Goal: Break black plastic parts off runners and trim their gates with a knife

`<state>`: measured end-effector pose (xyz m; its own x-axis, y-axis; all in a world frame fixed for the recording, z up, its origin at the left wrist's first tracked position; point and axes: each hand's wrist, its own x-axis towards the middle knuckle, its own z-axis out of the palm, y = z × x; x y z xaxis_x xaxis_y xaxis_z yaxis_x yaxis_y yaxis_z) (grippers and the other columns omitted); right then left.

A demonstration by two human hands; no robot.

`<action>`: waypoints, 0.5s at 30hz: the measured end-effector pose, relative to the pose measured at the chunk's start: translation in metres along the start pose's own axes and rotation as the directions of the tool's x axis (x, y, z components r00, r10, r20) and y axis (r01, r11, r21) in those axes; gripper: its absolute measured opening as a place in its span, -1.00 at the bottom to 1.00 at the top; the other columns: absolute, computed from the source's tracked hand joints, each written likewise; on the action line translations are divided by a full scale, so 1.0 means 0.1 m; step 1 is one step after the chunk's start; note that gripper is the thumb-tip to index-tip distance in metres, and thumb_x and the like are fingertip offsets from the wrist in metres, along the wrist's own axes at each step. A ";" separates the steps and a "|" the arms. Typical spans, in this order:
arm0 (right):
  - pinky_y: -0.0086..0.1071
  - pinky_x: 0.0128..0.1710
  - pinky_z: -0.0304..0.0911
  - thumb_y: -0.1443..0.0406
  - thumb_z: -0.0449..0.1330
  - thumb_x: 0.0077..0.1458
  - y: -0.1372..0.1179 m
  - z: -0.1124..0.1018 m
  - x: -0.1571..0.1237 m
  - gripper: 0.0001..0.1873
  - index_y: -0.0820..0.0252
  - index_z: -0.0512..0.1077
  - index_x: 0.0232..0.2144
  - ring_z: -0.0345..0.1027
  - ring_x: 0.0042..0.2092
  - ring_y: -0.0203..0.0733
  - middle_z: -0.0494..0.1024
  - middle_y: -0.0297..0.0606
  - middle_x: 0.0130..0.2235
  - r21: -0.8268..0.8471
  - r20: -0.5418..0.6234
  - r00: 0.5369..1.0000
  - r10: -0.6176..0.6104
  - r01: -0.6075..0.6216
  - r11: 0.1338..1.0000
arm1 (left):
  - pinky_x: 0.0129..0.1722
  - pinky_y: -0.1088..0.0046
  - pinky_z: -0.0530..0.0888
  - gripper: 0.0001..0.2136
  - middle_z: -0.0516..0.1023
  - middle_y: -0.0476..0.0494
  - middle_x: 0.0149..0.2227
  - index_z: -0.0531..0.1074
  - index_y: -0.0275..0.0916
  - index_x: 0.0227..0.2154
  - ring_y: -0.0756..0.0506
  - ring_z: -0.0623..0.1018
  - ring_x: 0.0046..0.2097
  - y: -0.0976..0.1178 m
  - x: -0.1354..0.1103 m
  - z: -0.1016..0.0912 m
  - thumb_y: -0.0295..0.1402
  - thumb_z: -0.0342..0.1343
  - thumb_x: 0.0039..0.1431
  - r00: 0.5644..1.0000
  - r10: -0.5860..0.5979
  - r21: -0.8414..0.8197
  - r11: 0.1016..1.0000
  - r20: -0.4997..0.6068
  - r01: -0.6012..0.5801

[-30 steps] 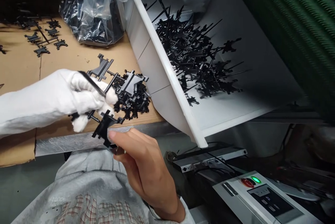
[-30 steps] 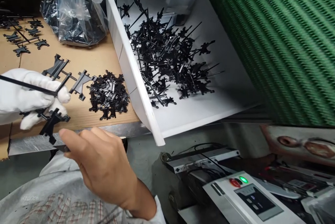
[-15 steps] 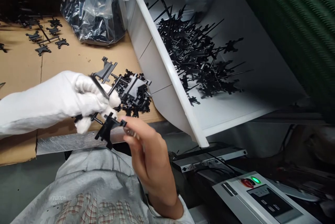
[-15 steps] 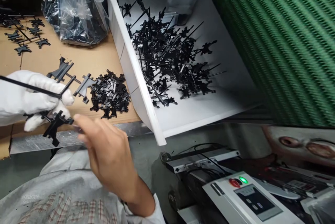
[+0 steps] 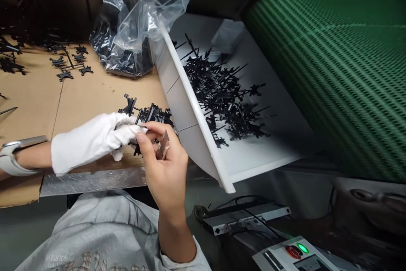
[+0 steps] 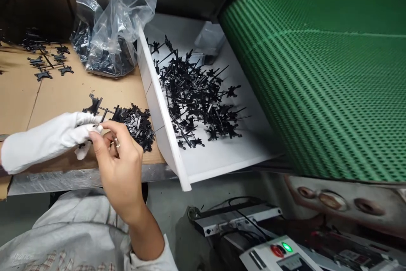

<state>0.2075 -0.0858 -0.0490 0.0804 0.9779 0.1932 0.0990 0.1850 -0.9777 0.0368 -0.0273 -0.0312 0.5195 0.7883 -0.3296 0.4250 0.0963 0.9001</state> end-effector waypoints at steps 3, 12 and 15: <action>-0.47 -0.49 0.29 0.24 0.33 0.35 0.01 0.02 0.09 -0.91 0.09 0.62 -0.14 0.35 -0.47 -0.33 0.55 -0.45 -0.42 -0.043 0.020 1.000 0.000 0.001 0.999 | -0.51 0.49 0.40 -0.57 0.43 0.03 -0.56 0.43 -0.20 -0.30 -0.01 0.41 -0.59 0.00 0.02 0.00 0.10 -0.02 0.28 0.998 0.046 0.015 0.999 -0.046 -0.045; -0.40 -0.39 0.35 0.21 0.23 0.38 0.05 0.11 0.22 -0.85 0.11 0.58 -0.19 0.50 -0.40 -0.27 0.66 -0.38 -0.35 -0.215 0.012 0.995 -0.100 0.100 0.971 | -0.53 0.44 0.38 -0.56 0.37 -0.01 -0.53 0.29 -0.16 -0.36 -0.03 0.38 -0.60 -0.08 0.18 -0.05 0.12 -0.17 0.29 0.972 0.041 0.209 0.978 -0.230 0.008; -0.39 -0.43 0.30 0.17 0.22 0.38 0.06 0.17 0.23 -0.83 0.10 0.55 -0.22 0.42 -0.46 -0.27 0.59 -0.42 -0.43 -0.211 0.037 0.996 -0.085 0.091 0.973 | -0.09 0.21 0.63 -0.64 0.64 -0.36 -0.20 0.41 -0.27 -0.12 -0.25 0.69 -0.19 -0.19 0.13 -0.05 -0.10 -0.13 0.36 0.925 0.089 0.270 0.963 -0.370 0.015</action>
<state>0.1933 -0.0602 -0.0515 0.0353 0.9614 0.2729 0.3125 0.2487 -0.9168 0.0318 -0.0158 -0.0507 0.2446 0.9623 -0.1191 0.6173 -0.0598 0.7845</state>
